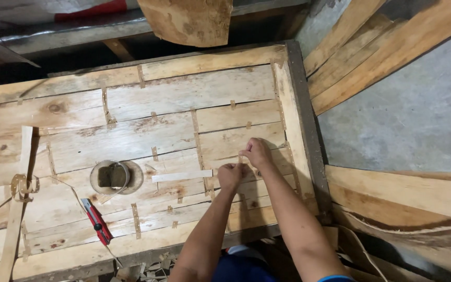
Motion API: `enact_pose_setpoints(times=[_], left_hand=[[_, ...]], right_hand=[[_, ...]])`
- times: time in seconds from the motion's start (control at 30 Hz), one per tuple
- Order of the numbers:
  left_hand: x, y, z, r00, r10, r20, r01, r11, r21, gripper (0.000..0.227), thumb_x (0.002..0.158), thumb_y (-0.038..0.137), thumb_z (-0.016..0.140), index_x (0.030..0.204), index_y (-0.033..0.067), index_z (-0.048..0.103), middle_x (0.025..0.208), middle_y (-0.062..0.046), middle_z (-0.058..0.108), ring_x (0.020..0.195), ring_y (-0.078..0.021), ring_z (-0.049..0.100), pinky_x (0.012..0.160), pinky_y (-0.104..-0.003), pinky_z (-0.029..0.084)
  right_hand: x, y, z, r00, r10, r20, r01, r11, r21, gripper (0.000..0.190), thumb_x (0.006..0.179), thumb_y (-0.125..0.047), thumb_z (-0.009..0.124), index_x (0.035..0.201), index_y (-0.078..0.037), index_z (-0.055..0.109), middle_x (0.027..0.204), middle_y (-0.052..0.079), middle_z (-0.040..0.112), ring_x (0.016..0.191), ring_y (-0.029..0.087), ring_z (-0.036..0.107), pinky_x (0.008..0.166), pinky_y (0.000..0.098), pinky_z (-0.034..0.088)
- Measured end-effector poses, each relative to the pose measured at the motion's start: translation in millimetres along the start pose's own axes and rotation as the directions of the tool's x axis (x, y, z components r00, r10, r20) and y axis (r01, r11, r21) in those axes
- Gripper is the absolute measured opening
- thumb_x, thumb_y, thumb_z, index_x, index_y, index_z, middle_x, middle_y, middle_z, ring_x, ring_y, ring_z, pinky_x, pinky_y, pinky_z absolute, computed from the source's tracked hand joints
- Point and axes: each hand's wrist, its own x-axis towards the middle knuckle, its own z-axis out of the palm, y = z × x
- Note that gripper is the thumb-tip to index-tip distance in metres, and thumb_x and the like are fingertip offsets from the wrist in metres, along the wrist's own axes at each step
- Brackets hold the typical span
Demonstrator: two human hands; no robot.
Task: Fill gaps and repair cracks in a wooden surface using wood strips and adhesive.
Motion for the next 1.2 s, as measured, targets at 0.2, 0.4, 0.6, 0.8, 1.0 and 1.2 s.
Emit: enact_pose_setpoints(times=[0.2,0.4,0.6,0.8,1.0,1.2], left_hand=[[7,-12,6,0.998,0.04,-0.04,-0.037,0.996,0.08,0.033,0.084,0.032,0.073,0.078,-0.0001,0.079,0.065,-0.014,0.074,0.058,-0.0231,0.073,0.062,-0.036,0.057],[6,-18,11,0.925,0.372,-0.077,-0.332,0.89,0.313,0.03,0.082,0.03,0.076,0.079,0.0003,0.078,0.075,-0.021,0.074,0.068,-0.0353,0.071,0.067,-0.045,0.056],[-10,-58,75,0.858,0.386,0.339,-0.511,0.568,0.646,0.016,0.095,0.013,0.061,0.093,0.0031,0.073,0.094,-0.022,0.074,0.082,-0.0376,0.074,0.074,-0.051,0.059],[-55,-20,9,0.869,0.445,0.216,-0.481,0.862,0.158,0.014,0.093,0.01,0.063,0.099,0.0025,0.073,0.093,-0.023,0.074,0.083,-0.0388,0.072,0.073,-0.049,0.055],[-48,-38,-51,0.915,0.403,0.022,-0.404,0.911,0.084,0.011,0.091,0.005,0.072,0.098,-0.0011,0.068,0.079,-0.017,0.071,0.07,-0.0238,0.067,0.067,-0.036,0.053],[-37,-53,-104,0.93,0.364,-0.049,-0.367,0.923,-0.117,0.012,0.094,0.012,0.069,0.101,0.002,0.068,0.077,-0.006,0.071,0.068,-0.0109,0.065,0.066,-0.029,0.054]], right_hand=[[-6,6,2,0.984,-0.164,-0.072,0.163,0.986,-0.018,0.048,0.058,-0.024,0.098,0.077,-0.005,0.058,0.085,0.013,0.063,0.083,0.032,0.06,0.071,0.0429,0.051],[-1,-4,1,0.996,0.086,0.001,-0.086,0.996,0.001,0.053,0.056,-0.028,0.1,0.077,-0.003,0.058,0.088,0.013,0.063,0.083,0.031,0.063,0.073,0.0437,0.053],[14,5,12,0.971,0.203,0.128,-0.202,0.979,-0.027,0.051,0.057,-0.033,0.098,0.077,-0.009,0.058,0.084,0.011,0.068,0.081,0.028,0.067,0.076,0.0404,0.054],[-2,2,-3,0.986,-0.156,0.051,0.159,0.985,-0.062,0.049,0.058,-0.019,0.098,0.08,-0.004,0.057,0.088,0.016,0.062,0.086,0.033,0.058,0.07,0.0432,0.05],[1,15,18,0.995,-0.068,-0.067,0.066,0.997,-0.031,0.037,0.075,-0.023,0.091,0.079,-0.003,0.061,0.083,0.013,0.066,0.088,0.029,0.062,0.08,0.0425,0.052],[-43,-38,22,0.969,-0.115,0.22,0.033,0.937,0.348,0.028,0.089,-0.015,0.068,0.117,-0.011,0.067,0.102,0.004,0.07,0.088,0.011,0.064,0.077,0.0259,0.056]])
